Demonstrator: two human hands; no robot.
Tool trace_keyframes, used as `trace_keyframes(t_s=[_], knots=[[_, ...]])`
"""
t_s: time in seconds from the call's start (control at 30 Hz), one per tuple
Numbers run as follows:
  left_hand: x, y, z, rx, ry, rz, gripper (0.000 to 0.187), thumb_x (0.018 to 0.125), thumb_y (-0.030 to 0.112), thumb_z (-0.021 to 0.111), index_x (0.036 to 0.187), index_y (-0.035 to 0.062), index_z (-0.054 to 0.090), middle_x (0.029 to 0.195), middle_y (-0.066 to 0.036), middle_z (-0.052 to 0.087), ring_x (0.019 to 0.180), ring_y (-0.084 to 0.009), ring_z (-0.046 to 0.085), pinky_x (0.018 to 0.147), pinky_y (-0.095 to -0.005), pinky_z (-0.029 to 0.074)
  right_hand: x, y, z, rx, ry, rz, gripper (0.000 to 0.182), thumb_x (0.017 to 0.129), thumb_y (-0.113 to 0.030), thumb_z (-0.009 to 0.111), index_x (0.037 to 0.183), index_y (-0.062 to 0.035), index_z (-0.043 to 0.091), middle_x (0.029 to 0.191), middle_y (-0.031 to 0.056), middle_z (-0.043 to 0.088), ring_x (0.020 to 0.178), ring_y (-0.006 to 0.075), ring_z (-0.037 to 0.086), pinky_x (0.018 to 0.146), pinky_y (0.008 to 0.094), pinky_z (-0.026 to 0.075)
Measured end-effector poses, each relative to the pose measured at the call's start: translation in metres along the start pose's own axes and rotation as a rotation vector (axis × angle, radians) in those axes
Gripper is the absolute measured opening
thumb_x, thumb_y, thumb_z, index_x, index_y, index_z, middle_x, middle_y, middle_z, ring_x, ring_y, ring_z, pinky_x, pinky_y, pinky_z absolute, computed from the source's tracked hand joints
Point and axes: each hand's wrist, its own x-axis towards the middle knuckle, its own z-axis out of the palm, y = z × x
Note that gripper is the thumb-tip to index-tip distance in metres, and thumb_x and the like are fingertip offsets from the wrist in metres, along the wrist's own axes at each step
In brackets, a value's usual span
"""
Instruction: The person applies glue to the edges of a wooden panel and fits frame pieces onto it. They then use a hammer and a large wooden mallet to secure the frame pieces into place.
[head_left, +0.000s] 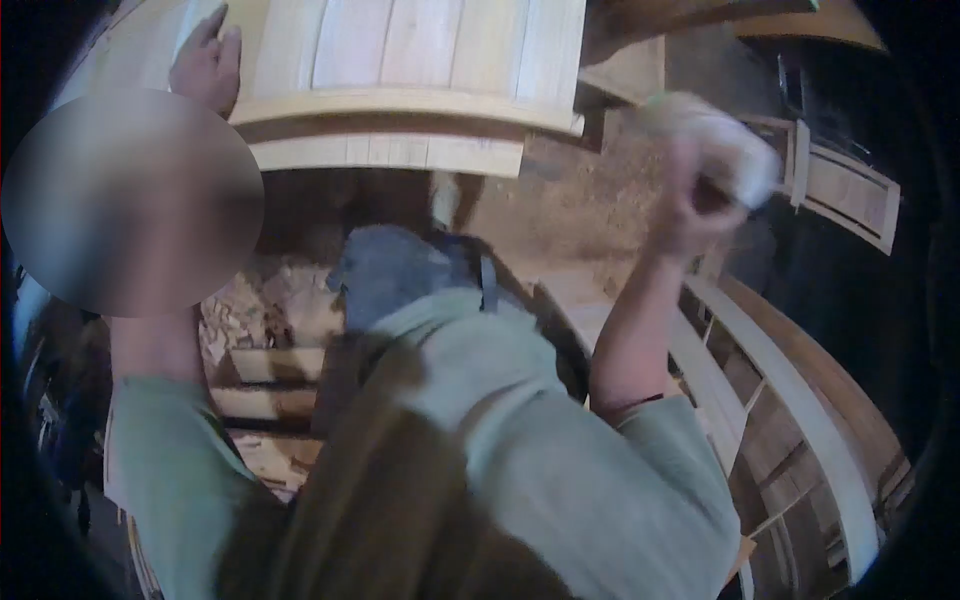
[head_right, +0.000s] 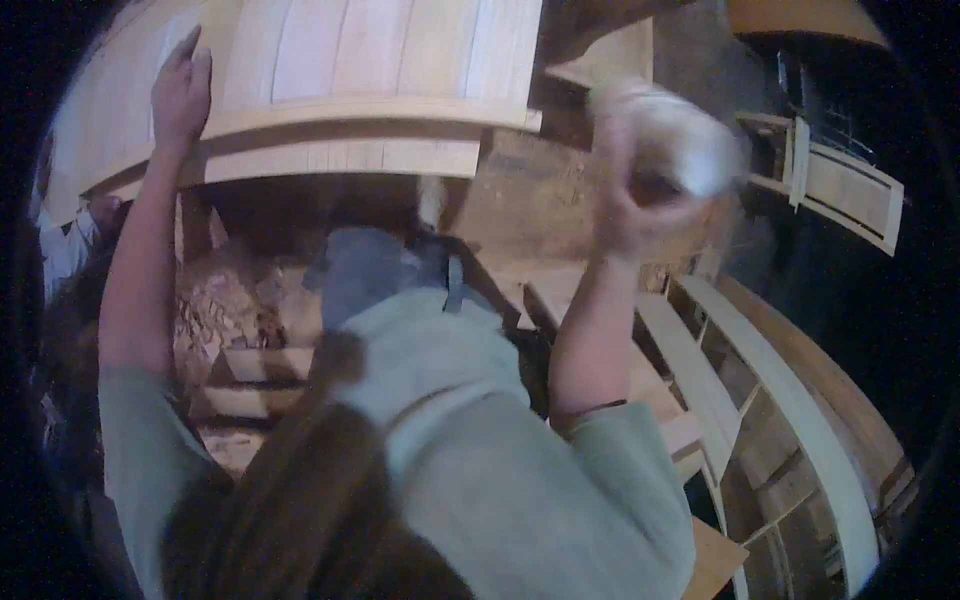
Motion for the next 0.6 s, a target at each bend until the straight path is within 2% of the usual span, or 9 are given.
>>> trace_keyframes(t_s=[0.07, 0.13, 0.2, 0.27, 0.33, 0.4, 0.43, 0.53, 0.6], knots=[[-0.007, 0.006, 0.004, 0.032, -0.004, 0.062, 0.047, 0.099, 0.034, 0.044, 0.133, 0.0035, 0.056, 0.139, -0.015, 0.054, 0.123, -0.033, 0.054, 0.106, -0.0353, 0.038, 0.005, -0.005, -0.014, -0.009, 0.001, 0.085, 0.051, 0.07, -0.01, 0.086, 0.112, 0.0, 0.059, 0.114, 0.0119, 0.063, 0.101, 0.0209, 0.063, 0.09, 0.0382, 0.052], [-0.006, 0.012, 0.002, -0.066, 0.0, -0.071, 0.047, 0.099, 0.035, 0.043, 0.127, 0.001, 0.06, 0.142, -0.013, 0.052, 0.123, -0.0336, 0.053, 0.106, -0.036, 0.039, -0.009, 0.036, -0.013, -0.462, -0.115, -0.512, 0.042, 0.077, -0.012, 0.081, 0.111, -0.0036, 0.059, 0.118, 0.0111, 0.06, 0.105, 0.019, 0.06, 0.091, 0.0339, 0.05], [-0.01, 0.009, 0.001, -0.008, -0.036, -0.049, 0.047, 0.099, 0.036, 0.043, 0.126, 0.0007, 0.06, 0.142, -0.013, 0.051, 0.124, -0.0335, 0.053, 0.106, -0.0361, 0.038, -0.022, 0.038, -0.003, -0.293, -0.214, 0.31, 0.053, 0.073, -0.009, 0.084, 0.117, -0.0017, 0.056, 0.115, 0.0094, 0.062, 0.104, 0.021, 0.062, 0.089, 0.0361, 0.053], [0.0, 0.003, -0.001, 0.065, -0.055, -0.028, 0.048, 0.099, 0.036, 0.043, 0.125, 0.0004, 0.061, 0.142, -0.013, 0.051, 0.124, -0.0335, 0.053, 0.106, -0.0363, 0.038, -0.001, 0.034, -0.012, -0.12, -0.097, -0.095, 0.054, 0.075, -0.012, 0.084, 0.119, -0.0024, 0.055, 0.113, 0.0081, 0.062, 0.104, 0.0224, 0.062, 0.088, 0.0361, 0.052], [-0.007, 0.016, -0.004, -0.078, -0.047, -0.053, 0.049, 0.098, 0.037, 0.043, 0.097, -0.004, 0.07, 0.141, -0.009, 0.053, 0.123, -0.0308, 0.054, 0.106, -0.0352, 0.039, -0.002, 0.027, -0.021, -0.147, -0.095, -0.074, 0.058, 0.074, -0.009, 0.084, 0.122, -0.0027, 0.053, 0.115, 0.0088, 0.061, 0.106, 0.0217, 0.061, 0.09, 0.0356, 0.052], [-0.004, 0.012, 0.002, -0.051, 0.033, -0.038, 0.047, 0.098, 0.036, 0.044, 0.104, -0.0024, 0.07, 0.141, -0.01, 0.052, 0.123, -0.0317, 0.054, 0.106, -0.0347, 0.039, -0.013, 0.04, -0.019, -0.109, -0.086, -0.226, 0.062, 0.073, -0.008, 0.083, 0.125, -0.0026, 0.05, 0.118, 0.009, 0.059, 0.109, 0.021, 0.059, 0.09, 0.0352, 0.052], [-0.005, 0.009, 0.004, -0.066, 0.037, -0.03, 0.046, 0.097, 0.036, 0.044, 0.108, -0.0013, 0.069, 0.141, -0.01, 0.053, 0.123, -0.032, 0.054, 0.107, -0.035, 0.039, -0.021, 0.033, -0.008, -0.313, -0.213, 0.123, 0.064, 0.072, -0.008, 0.084, 0.126, -0.0012, 0.05, 0.12, 0.0097, 0.057, 0.11, 0.0211, 0.058, 0.092, 0.0366, 0.051], [-0.004, 0.015, -0.003, -0.092, 0.04, -0.056, 0.046, 0.097, 0.036, 0.045, 0.116, 0.0002, 0.066, 0.139, -0.012, 0.054, 0.124, -0.0323, 0.053, 0.107, -0.0357, 0.039, -0.019, 0.05, -0.005, -0.058, -0.175, 0.375, 0.064, 0.072, -0.006, 0.084, 0.126, -0.0008, 0.05, 0.12, 0.0103, 0.057, 0.109, 0.0206, 0.058, 0.092, 0.0355, 0.051], [-0.012, 0.014, -0.003, -0.108, -0.002, -0.089, 0.046, 0.097, 0.036, 0.045, 0.12, 0.0005, 0.065, 0.139, -0.012, 0.055, 0.124, -0.0323, 0.053, 0.107, -0.0362, 0.038, -0.019, 0.051, -0.011, 0.045, -0.122, 0.392, 0.063, 0.071, -0.005, 0.084, 0.124, -0.001, 0.051, 0.117, 0.0097, 0.059, 0.107, 0.019, 0.059, 0.09, 0.0332, 0.051]])
